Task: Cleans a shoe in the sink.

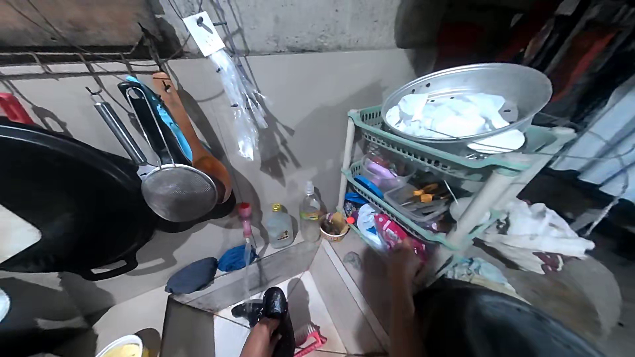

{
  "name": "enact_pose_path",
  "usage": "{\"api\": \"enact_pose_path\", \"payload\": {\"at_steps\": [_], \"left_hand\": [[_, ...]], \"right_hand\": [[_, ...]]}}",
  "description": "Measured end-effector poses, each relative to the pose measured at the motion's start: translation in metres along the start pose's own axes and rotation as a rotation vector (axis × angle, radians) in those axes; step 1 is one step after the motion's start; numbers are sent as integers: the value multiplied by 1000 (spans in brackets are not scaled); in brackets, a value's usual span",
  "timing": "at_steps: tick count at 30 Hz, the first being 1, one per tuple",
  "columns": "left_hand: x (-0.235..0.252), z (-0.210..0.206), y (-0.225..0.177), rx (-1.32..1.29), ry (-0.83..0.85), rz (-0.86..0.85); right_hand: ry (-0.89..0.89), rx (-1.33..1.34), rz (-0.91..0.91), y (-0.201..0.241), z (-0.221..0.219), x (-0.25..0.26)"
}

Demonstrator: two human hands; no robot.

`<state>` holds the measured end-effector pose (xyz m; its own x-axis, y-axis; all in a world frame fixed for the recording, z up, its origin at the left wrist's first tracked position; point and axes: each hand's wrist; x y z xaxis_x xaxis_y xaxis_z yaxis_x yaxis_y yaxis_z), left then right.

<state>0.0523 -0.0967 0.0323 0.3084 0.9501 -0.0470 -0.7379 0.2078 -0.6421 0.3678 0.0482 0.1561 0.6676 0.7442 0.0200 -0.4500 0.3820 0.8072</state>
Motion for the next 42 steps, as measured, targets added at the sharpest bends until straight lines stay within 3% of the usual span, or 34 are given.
{"api": "enact_pose_path", "payload": {"at_steps": [6, 12, 16, 19, 21, 23, 24, 26, 29, 31, 34, 35, 37, 41, 42], "left_hand": [[-14, -2, 9, -21, -31, 25], [-21, -9, 22, -38, -29, 61], [-32, -25, 42, 37, -329, -44], [-44, -26, 39, -79, -481, 173], [-47, -26, 39, -209, -522, 336], [-47, -26, 43, -285, -534, 430], [-48, -25, 45, -284, -501, 463], [-48, -22, 49, -258, -385, 528], [-39, -20, 58, -196, -226, 662], [-30, -18, 64, -150, -183, 714], [-12, -8, 73, -79, -184, 706], [-5, -2, 75, -71, -187, 697], [7, 9, 80, -70, -190, 664], [23, 21, 92, 54, -135, 551], [25, 26, 93, 80, -102, 524]], "right_hand": [[30, -29, -200, -5, -15, 37], [14, 16, -352, -13, -78, 81], [-118, 90, -305, -13, -88, 71], [-14, 289, -361, 18, -49, 18], [-43, 385, -235, 10, -56, -13], [-69, 452, 136, -17, -87, -53], [-5, 471, 258, -22, -107, -77], [452, 555, 272, -14, -149, -130], [1203, 511, -48, 17, -223, -179], [1401, 564, -302, 41, -257, -194], [1468, 615, -469, 65, -279, -194], [1511, 505, -429, 68, -279, -190], [1613, 117, -141, 64, -279, -180], [1566, -672, 1035, 33, -284, -162], [1524, -838, 1205, 29, -281, -162]]}}
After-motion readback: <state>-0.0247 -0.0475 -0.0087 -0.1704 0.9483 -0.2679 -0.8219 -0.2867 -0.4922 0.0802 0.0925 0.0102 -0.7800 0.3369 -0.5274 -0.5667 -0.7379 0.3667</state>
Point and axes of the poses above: each hand's wrist, its own x-axis towards the middle knuckle, its own z-axis out of the back of the hand, y = z × x, and after that the axes turned 13 degrees about -z, right-handed
